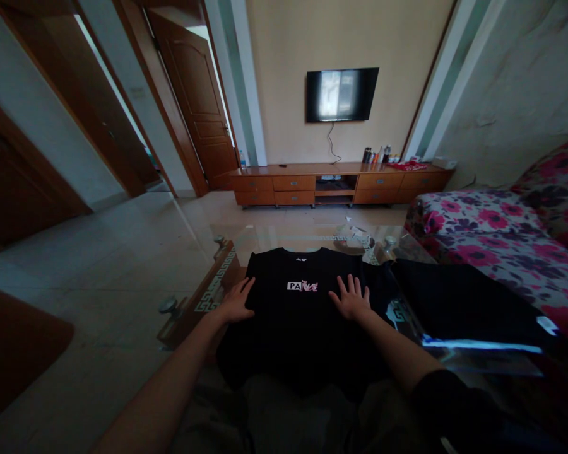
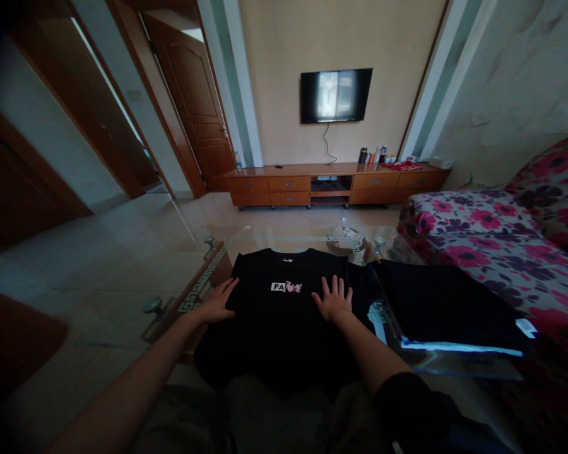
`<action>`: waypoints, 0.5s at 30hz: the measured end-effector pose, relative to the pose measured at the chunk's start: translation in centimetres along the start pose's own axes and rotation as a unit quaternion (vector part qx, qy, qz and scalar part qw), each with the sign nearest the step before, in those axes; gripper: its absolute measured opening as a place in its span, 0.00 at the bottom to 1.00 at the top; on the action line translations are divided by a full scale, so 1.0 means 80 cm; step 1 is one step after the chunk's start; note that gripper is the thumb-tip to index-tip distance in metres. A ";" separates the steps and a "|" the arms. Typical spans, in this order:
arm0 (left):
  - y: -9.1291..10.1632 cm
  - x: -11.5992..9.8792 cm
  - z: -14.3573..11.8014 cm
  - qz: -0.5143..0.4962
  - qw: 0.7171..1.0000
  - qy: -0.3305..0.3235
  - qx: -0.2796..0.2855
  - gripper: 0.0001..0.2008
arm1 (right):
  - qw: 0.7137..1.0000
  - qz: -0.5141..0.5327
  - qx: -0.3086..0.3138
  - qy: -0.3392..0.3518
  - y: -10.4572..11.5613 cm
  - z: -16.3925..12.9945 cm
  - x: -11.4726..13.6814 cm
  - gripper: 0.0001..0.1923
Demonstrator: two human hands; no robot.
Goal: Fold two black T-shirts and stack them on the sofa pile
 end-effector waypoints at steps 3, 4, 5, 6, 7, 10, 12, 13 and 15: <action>0.000 0.033 -0.005 0.020 0.996 0.087 0.009 0.48 | 1.000 0.004 -0.007 0.002 -0.001 0.000 -0.001 0.43; 0.004 0.041 -0.006 0.024 0.994 0.110 0.009 0.42 | 1.000 0.005 -0.008 0.002 -0.001 0.000 -0.001 0.43; 0.008 0.047 -0.006 0.024 0.992 0.126 0.013 0.35 | 1.000 0.006 -0.009 0.002 -0.001 0.001 -0.001 0.44; 0.011 0.052 -0.006 0.019 0.990 0.137 0.024 0.28 | 1.000 0.006 -0.009 0.002 -0.001 0.001 -0.001 0.44; 0.013 0.055 -0.005 0.011 0.989 0.143 0.041 0.21 | 1.000 0.005 -0.010 0.003 -0.001 0.001 -0.001 0.44; 0.014 0.064 -0.008 -0.018 0.981 0.170 0.095 0.11 | 1.000 0.004 -0.008 0.001 -0.003 0.002 -0.002 0.44; 0.011 0.070 -0.014 -0.040 0.971 0.199 0.128 0.13 | 1.000 0.005 -0.010 0.002 -0.004 0.003 -0.003 0.44; 0.009 0.073 -0.018 -0.052 0.966 0.213 0.140 0.14 | 1.000 0.006 -0.011 0.002 -0.005 0.003 -0.003 0.44; 0.008 0.080 -0.023 -0.074 0.959 0.235 0.138 0.14 | 1.000 0.007 -0.011 0.003 -0.006 0.003 -0.003 0.44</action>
Point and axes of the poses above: each hand's wrist, its own z-axis towards the middle knuckle, its own y-axis out of the back of the hand, x = y × z, the point moved 6 cm from there along z, towards the middle knuckle, and after that the axes turned 14 degrees about -x, right-handed, at the moved point
